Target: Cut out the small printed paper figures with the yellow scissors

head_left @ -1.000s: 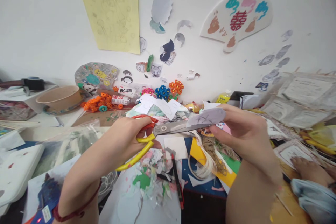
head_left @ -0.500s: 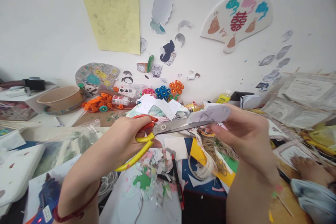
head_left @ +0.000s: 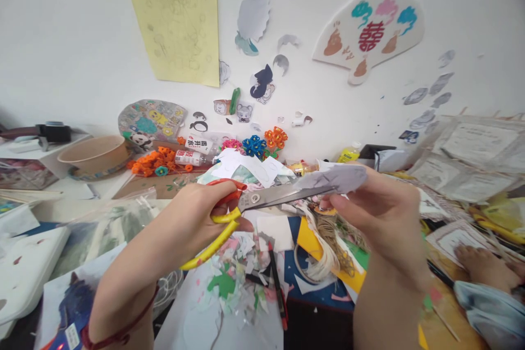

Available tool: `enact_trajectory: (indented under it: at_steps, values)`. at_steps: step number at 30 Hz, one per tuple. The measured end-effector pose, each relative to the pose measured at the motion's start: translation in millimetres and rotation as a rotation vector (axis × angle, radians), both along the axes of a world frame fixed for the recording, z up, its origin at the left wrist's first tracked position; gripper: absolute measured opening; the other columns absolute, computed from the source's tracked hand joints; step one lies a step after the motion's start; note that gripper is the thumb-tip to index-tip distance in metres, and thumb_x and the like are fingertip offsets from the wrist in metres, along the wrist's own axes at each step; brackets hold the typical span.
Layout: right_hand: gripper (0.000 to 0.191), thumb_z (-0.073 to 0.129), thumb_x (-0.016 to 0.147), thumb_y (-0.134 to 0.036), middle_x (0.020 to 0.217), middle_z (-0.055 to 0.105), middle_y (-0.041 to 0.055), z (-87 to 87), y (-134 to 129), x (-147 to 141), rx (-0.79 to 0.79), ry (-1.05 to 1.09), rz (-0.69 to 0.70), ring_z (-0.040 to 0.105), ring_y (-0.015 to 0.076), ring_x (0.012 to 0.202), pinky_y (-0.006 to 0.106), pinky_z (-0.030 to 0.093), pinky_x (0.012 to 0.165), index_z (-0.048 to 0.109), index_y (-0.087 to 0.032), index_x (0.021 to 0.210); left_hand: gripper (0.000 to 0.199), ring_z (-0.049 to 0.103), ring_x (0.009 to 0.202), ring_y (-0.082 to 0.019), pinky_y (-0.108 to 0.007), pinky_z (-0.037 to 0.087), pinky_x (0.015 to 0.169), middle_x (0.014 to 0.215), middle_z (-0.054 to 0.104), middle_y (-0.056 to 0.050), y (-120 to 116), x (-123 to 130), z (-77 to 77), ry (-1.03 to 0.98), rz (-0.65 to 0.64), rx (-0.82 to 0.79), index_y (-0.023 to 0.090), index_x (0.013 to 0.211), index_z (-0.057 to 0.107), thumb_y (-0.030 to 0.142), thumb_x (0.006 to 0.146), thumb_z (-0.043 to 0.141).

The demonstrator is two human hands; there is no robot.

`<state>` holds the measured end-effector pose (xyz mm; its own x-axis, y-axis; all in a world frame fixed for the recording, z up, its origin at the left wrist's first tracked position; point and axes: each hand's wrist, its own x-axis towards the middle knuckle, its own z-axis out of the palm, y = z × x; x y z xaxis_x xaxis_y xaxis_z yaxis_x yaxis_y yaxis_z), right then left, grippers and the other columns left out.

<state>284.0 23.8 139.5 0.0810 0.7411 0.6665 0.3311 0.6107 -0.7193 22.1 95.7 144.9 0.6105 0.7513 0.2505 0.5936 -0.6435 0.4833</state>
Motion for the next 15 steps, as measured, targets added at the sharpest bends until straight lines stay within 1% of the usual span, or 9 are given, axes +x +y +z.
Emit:
enact_trajectory:
  at_steps: [5, 15]
  values:
    - [0.024, 0.071, 0.085, -0.009, 0.091, 0.074, 0.0017, -0.7, -0.5, -0.5, -0.005, 0.014, 0.015, 0.068, 0.0187, 0.091, 0.031, 0.056, 0.074, 0.08, -0.029, 0.094, 0.041, 0.022, 0.057, -0.01, -0.023, 0.021, 0.05, 0.057, 0.028, 0.009, 0.0, 0.7, -0.3, -0.013, -0.009, -0.015, 0.021, 0.067, 0.03, 0.035, 0.082, 0.066]
    - [0.021, 0.071, 0.084, -0.01, 0.091, 0.074, 0.0014, 2.1, -0.3, -1.3, -0.008, 0.022, 0.021, 0.068, 0.0185, 0.092, 0.031, 0.055, 0.076, 0.079, -0.028, 0.09, 0.042, 0.021, 0.057, -0.01, -0.023, 0.021, 0.05, 0.059, 0.027, 0.008, 1.1, 1.9, 0.2, -0.018, -0.022, -0.023, 0.022, 0.068, 0.028, 0.034, 0.083, 0.065]
